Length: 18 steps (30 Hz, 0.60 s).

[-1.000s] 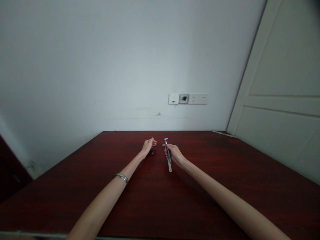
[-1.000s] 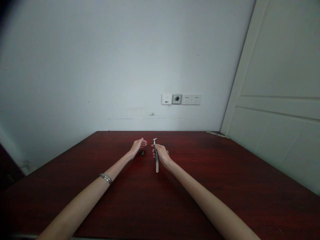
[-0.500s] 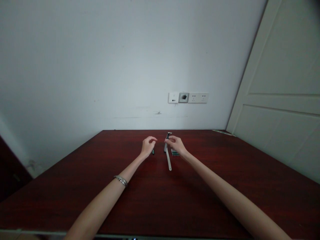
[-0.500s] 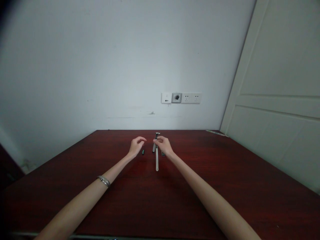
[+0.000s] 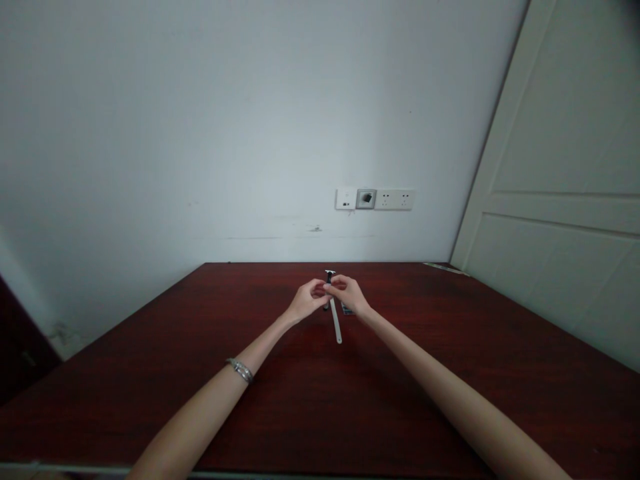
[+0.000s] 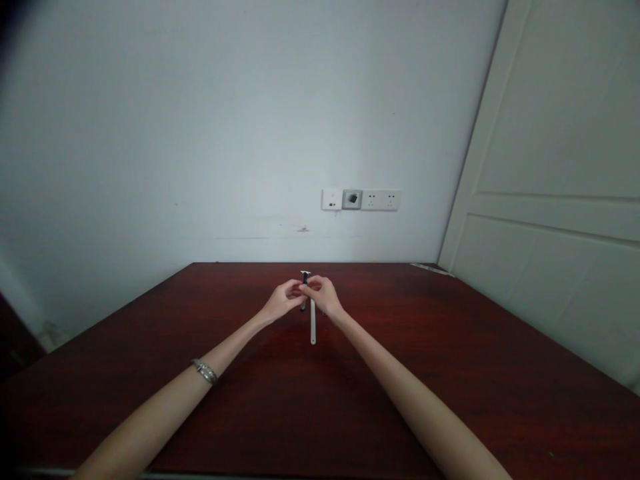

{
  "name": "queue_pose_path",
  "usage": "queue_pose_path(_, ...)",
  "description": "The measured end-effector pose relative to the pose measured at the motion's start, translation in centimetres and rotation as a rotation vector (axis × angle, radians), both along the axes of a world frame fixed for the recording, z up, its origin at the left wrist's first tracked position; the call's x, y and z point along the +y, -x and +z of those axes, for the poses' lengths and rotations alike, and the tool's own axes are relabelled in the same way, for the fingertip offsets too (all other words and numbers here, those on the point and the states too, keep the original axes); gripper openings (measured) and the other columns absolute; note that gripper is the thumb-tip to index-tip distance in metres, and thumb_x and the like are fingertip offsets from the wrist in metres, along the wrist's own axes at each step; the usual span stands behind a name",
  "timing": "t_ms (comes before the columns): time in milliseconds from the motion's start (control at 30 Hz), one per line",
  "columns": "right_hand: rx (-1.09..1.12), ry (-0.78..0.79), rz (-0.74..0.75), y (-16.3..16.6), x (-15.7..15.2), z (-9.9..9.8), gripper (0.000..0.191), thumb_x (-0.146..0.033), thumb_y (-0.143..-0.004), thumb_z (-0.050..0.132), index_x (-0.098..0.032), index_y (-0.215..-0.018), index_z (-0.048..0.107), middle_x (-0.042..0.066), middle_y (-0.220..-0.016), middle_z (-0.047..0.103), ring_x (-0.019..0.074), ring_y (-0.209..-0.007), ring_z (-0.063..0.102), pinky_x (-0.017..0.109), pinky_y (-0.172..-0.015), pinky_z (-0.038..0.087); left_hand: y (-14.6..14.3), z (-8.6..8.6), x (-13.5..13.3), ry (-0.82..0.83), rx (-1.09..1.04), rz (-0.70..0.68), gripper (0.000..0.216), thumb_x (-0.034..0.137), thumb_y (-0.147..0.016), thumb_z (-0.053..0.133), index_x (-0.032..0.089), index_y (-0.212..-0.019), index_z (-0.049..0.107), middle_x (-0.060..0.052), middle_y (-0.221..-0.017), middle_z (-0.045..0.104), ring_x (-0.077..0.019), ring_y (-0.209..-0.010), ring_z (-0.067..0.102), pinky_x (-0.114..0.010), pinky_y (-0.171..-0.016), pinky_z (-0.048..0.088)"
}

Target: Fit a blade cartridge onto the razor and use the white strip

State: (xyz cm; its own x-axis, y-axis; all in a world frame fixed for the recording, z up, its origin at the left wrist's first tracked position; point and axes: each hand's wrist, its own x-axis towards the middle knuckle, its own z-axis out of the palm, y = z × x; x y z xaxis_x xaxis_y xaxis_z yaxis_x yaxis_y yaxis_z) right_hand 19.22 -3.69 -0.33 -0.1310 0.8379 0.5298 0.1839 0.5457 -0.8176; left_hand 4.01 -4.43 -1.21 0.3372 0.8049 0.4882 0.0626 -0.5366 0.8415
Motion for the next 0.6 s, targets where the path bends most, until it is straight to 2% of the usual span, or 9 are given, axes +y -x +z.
queue_pose_path(100, 0.024, 0.009, 0.035, 0.4, -0.3, 0.2, 0.028, -0.041, -0.064, 0.066, -0.015, -0.072, 0.061, 0.004, -0.071, 0.065, 0.0158, -0.066, 0.06, 0.03, -0.067, 0.048, -0.1, -0.1, 0.2, 0.044, -0.062, 0.009, 0.029, 0.023, -0.065, 0.069, 0.011, -0.089, 0.058, -0.009, -0.09, 0.066, -0.0185, -0.082, 0.064, -0.033, -0.077, 0.05)
queue_pose_path(233, 0.063, 0.068, 0.05, 0.8, -0.8, 0.4, 0.033, -0.044, -0.062, 0.067, -0.014, -0.072, 0.058, 0.003, -0.069, 0.062, 0.0143, -0.062, 0.058, 0.028, -0.06, 0.048, -0.1, -0.1, 0.4, 0.066, -0.061, -0.003, 0.024, 0.029, -0.068, 0.067, 0.01, -0.082, 0.061, -0.008, -0.082, 0.068, -0.0184, -0.076, 0.064, -0.031, -0.073, 0.049)
queue_pose_path(400, 0.052, 0.277, 0.011, 0.1, -1.4, 1.7, 0.042, -0.043, -0.063, 0.069, -0.017, -0.091, 0.053, 0.002, -0.077, 0.061, 0.0127, -0.064, 0.059, 0.022, -0.053, 0.048, 0.1, 0.2, 0.2, 0.049, -0.019, 0.022, 0.024, 0.032, -0.07, 0.065, 0.01, -0.079, 0.064, -0.008, -0.076, 0.069, -0.0185, -0.071, 0.064, -0.029, -0.069, 0.049)
queue_pose_path(500, 0.029, 0.392, -0.03, -0.9, -1.6, 2.6, 0.034, -0.042, -0.072, 0.063, -0.019, -0.094, 0.049, 0.002, -0.078, 0.06, 0.0108, -0.06, 0.059, 0.019, -0.047, 0.046, 0.5, 0.2, 0.4, 0.071, -0.031, 0.048, 0.024, 0.032, -0.069, 0.065, 0.01, -0.079, 0.064, -0.008, -0.075, 0.069, -0.0182, -0.068, 0.065, -0.029, -0.066, 0.049)
queue_pose_path(600, -0.084, 0.389, -0.075, -1.7, -1.7, 2.4, 0.02, -0.035, -0.078, 0.057, -0.019, -0.087, 0.049, -0.001, -0.066, 0.058, 0.0093, -0.047, 0.055, 0.018, -0.039, 0.042, 0.9, 0.0, 0.9, 0.08, -0.061, 0.09, 0.024, 0.032, -0.069, 0.065, 0.011, -0.078, 0.063, -0.008, -0.073, 0.068, -0.0182, -0.065, 0.065, -0.03, -0.064, 0.05)
